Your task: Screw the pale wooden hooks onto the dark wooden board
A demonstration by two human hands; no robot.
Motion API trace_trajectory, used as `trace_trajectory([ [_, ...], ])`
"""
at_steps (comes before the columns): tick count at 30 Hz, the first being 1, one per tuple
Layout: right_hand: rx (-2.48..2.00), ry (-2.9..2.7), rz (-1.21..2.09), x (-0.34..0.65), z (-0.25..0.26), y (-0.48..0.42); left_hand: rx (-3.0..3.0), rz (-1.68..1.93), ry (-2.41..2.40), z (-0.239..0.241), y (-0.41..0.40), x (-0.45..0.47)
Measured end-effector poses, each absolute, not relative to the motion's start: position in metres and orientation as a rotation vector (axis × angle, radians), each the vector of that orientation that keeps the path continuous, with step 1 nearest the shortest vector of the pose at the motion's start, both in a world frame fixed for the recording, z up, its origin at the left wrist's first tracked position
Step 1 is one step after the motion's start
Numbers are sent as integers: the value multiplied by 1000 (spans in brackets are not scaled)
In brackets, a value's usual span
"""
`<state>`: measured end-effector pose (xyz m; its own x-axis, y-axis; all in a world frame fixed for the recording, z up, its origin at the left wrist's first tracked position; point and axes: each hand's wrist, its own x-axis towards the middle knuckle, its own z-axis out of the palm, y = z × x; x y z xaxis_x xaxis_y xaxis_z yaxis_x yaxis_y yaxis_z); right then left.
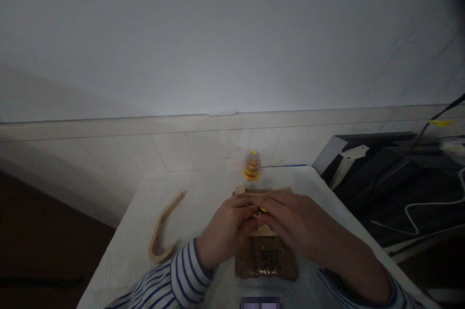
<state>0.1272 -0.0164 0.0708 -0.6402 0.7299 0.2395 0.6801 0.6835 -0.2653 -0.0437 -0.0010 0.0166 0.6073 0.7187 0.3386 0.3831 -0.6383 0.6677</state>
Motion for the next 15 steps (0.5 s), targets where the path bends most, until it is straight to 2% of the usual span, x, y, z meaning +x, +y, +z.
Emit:
trace_trajectory([
  [15,-1074,-2569,308,132,71,-17,2273,968,1011,7,-1,-41],
])
